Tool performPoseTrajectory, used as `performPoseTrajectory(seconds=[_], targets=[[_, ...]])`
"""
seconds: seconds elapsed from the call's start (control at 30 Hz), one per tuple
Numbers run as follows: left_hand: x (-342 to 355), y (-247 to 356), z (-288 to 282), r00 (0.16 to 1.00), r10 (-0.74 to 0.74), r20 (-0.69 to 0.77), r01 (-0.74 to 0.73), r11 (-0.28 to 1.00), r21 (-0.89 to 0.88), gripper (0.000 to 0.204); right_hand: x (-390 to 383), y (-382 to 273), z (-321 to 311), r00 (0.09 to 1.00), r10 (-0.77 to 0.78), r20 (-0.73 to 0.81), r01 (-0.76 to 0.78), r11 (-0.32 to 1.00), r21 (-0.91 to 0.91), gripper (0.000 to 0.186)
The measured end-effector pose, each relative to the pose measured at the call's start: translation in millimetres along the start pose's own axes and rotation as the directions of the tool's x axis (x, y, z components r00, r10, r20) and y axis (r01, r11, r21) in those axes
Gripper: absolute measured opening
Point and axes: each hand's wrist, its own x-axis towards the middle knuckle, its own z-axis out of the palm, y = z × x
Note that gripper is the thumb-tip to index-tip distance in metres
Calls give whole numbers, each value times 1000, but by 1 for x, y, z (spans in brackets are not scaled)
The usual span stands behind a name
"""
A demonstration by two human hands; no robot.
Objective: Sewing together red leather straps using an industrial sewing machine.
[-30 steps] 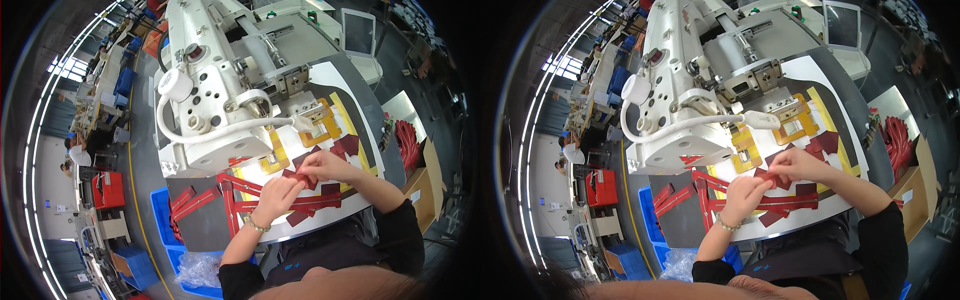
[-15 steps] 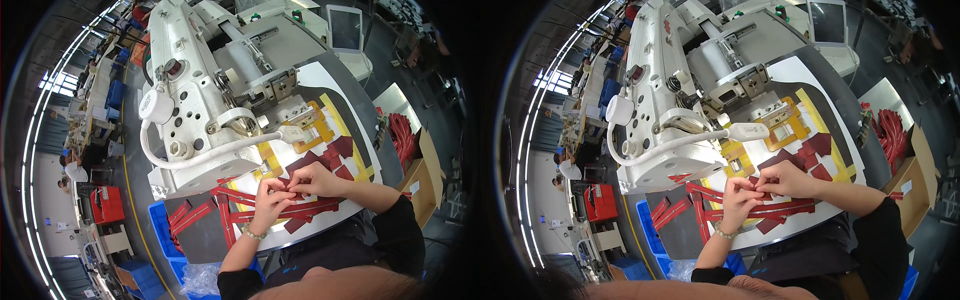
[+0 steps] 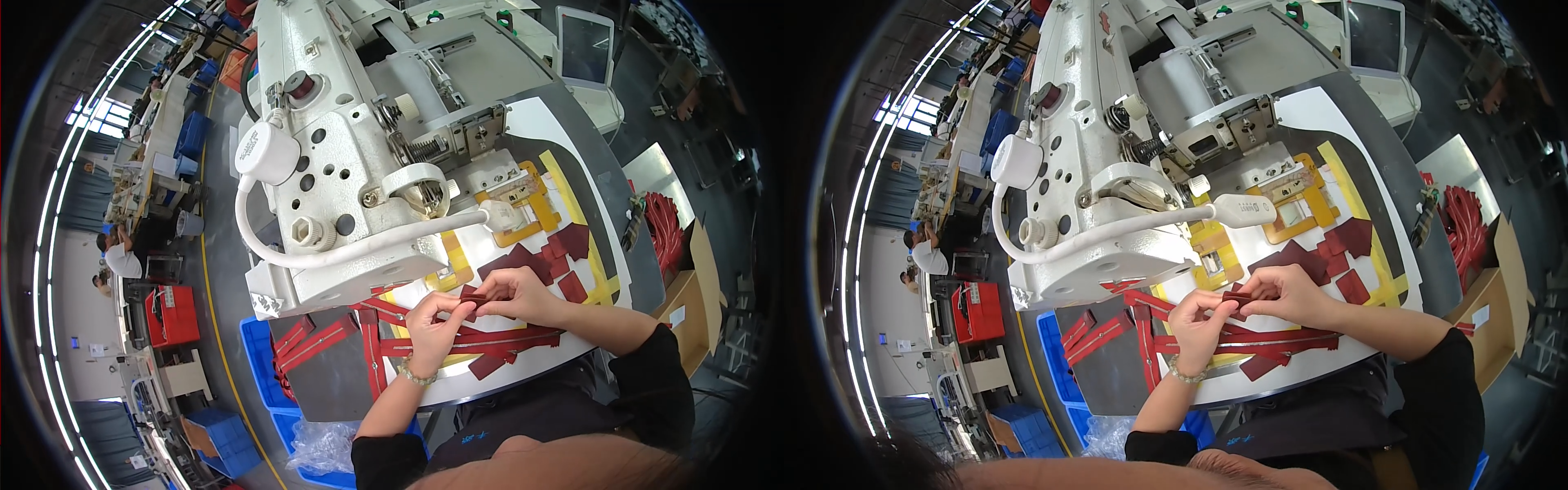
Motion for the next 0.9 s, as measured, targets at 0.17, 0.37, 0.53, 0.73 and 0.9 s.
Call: performPoseTrajectory(seconds=[0.17,0.37,0.53,0.73,0.9], targets=[[5,1,-1,1000,-4,-6,4,999,33,14,0,3,2,1000,-9,-19,10,1000,28,19],[9,-3,-3,997,-13,70,7,997,80,14,1,7,2,999,-17,-40,18,999,27,17],[8,-2,-4,999,-12,51,7,994,110,14,2,4,3,999,11,-31,-8,997,73,17],[7,-2,-3,998,-34,44,30,996,87,14,2,5,1,1000,-2,-17,4,993,121,16],[6,-3,-2,999,-25,35,22,997,77,13,2,8,1,1000,-13,-13,14,991,131,14]])
